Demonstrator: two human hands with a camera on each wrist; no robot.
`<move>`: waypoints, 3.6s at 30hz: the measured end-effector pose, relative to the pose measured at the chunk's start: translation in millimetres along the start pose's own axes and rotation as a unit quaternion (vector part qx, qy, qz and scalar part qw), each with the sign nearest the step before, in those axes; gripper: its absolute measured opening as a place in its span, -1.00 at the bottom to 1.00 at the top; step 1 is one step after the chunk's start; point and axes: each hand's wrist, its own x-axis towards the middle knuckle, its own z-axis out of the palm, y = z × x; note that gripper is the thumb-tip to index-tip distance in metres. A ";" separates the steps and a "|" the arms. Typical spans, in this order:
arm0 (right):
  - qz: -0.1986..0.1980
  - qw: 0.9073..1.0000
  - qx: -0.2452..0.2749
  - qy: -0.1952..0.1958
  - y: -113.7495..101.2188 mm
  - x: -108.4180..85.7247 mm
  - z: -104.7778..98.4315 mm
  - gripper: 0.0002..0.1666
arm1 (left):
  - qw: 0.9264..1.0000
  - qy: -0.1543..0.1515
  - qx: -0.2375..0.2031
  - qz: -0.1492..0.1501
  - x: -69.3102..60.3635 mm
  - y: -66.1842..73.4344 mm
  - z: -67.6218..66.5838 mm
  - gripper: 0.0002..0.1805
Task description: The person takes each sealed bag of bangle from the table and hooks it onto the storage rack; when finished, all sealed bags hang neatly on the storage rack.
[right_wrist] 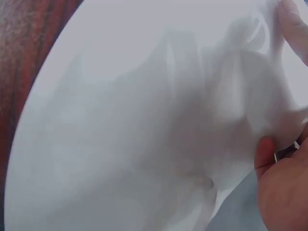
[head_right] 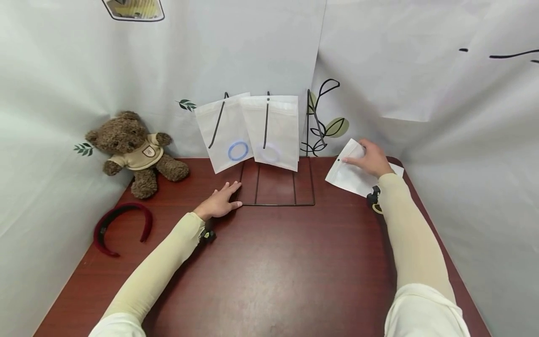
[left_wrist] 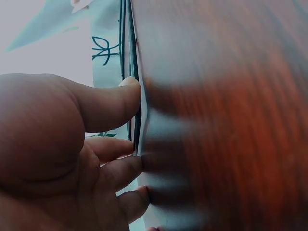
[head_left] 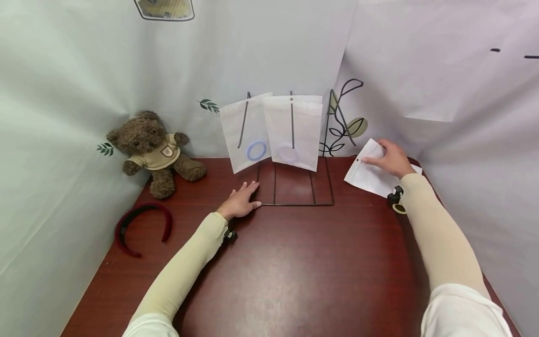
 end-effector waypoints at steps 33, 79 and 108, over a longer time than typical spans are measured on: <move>-0.055 0.926 0.159 0.338 -57.5 -53.6 -72.4 -0.68 | 1.000 0.001 -0.005 0.004 -1.5 0.5 0.9 -0.17; -0.223 0.887 0.315 0.254 -150.5 -140.4 -30.1 -0.88 | 1.000 0.004 -0.011 0.006 -0.5 -2.4 2.0 -0.16; -0.187 0.819 0.473 0.266 -150.6 -99.7 -0.4 -0.90 | 1.000 -0.001 -0.015 0.003 -0.9 -0.1 -0.5 -0.16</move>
